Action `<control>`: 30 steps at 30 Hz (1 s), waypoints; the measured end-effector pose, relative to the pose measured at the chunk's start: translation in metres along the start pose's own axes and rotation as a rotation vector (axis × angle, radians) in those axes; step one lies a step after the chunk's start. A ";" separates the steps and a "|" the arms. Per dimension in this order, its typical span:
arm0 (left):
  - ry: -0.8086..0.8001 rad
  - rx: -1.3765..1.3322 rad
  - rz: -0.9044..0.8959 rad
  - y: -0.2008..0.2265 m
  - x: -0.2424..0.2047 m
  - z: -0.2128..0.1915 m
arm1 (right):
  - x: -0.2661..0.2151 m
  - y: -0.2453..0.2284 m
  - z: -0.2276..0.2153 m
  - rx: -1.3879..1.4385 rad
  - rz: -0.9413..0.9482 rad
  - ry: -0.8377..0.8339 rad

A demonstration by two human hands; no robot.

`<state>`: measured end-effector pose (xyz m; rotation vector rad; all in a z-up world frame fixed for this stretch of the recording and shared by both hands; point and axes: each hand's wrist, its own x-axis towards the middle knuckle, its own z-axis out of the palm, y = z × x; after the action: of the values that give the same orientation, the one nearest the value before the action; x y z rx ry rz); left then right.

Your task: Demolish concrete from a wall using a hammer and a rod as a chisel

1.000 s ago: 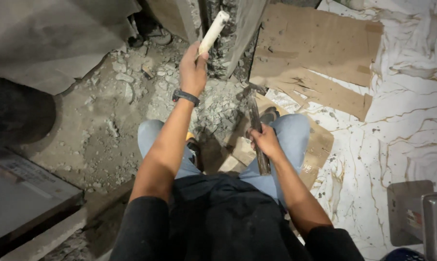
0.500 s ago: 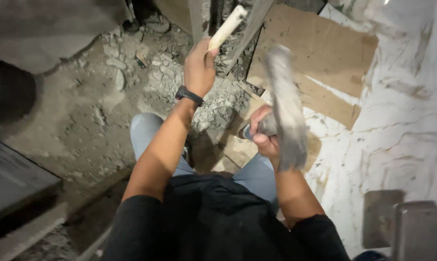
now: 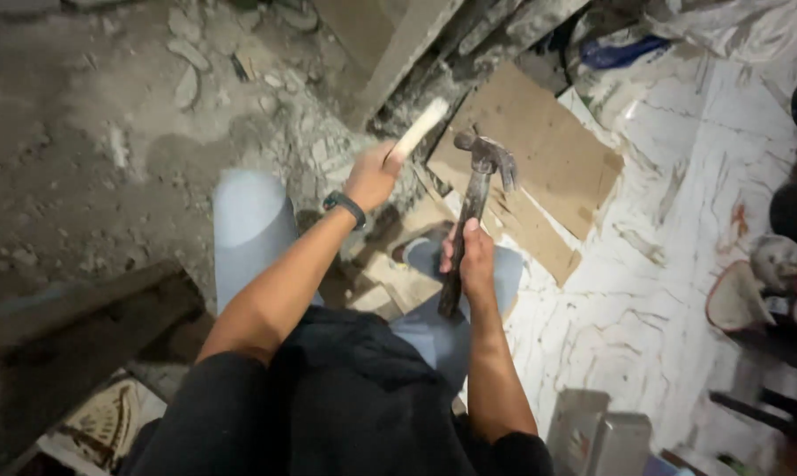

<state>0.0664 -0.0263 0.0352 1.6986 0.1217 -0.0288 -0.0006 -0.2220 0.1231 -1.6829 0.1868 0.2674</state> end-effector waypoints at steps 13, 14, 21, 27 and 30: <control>0.247 0.059 0.280 0.126 0.046 -0.027 | -0.019 -0.123 0.004 0.125 -0.283 -0.025; 0.232 0.058 0.299 0.129 0.045 -0.029 | -0.017 -0.136 0.007 0.187 -0.408 -0.118; 0.239 0.124 0.296 0.132 0.042 -0.031 | 0.056 -0.134 0.002 -0.473 -0.268 0.076; -0.172 0.278 -0.322 -0.007 0.030 -0.013 | 0.027 -0.074 0.022 -0.323 0.260 0.187; -0.032 0.106 -0.110 -0.023 0.010 -0.012 | 0.015 -0.049 0.010 -0.297 0.258 0.127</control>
<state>0.0733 -0.0109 0.0131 1.7946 0.1925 -0.1469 0.0272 -0.2053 0.1645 -1.9728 0.4805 0.3962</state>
